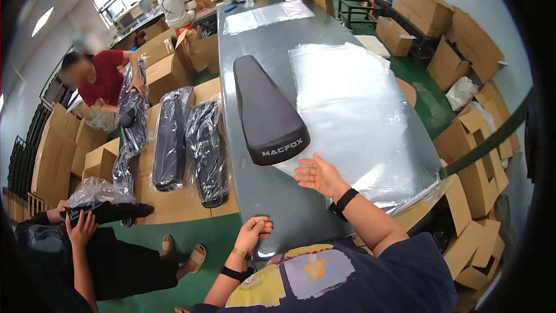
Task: The person repeatedly picks up black plastic trays and gray triangular MACFOX-branded items, wraps each in clear plastic bags, and places them into cardboard boxes. The process is repeated multiple times with the same types of items.
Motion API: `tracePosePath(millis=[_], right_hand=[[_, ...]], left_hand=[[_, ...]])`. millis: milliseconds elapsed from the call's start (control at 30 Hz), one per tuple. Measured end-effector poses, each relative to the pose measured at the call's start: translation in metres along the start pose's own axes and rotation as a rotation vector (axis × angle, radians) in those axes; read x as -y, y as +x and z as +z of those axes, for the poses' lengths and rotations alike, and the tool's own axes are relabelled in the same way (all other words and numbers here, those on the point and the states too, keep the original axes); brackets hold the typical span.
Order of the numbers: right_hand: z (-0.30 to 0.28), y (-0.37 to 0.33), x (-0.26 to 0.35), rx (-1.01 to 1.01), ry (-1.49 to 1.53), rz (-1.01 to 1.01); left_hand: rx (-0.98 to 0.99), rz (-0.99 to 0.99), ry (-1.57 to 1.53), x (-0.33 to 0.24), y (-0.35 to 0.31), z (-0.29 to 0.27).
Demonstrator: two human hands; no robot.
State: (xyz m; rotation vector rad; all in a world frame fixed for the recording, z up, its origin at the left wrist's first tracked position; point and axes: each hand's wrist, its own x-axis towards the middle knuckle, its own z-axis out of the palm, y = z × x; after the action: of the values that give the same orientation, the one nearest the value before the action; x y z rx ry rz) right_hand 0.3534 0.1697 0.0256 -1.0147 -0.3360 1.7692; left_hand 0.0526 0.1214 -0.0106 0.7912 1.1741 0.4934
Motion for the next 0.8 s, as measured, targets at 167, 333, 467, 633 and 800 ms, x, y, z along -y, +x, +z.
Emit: tracePosePath(millis=[167,333,467,633,800], right_hand=[[0.03,-0.006,-0.006,-0.009,-0.032,-0.116],[0.093,0.02,-0.007,-0.137,0.019,-0.249],[0.101,0.041,-0.027,-0.182,-0.006,-0.412],[0.089,0.032,-0.055,-0.129,0.017,-0.342],[0.063,0.01,-0.082,-0.103,0.007,-0.203]], left_hand=[[0.049,0.035,0.068,0.018,-0.03,-0.005],[0.109,0.047,0.116,0.035,-0.059,-0.016],[0.081,0.049,0.127,0.048,-0.089,-0.035],[-0.014,-0.002,0.077,0.08,-0.118,-0.066],[-0.065,-0.074,-0.013,0.103,-0.13,-0.076]])
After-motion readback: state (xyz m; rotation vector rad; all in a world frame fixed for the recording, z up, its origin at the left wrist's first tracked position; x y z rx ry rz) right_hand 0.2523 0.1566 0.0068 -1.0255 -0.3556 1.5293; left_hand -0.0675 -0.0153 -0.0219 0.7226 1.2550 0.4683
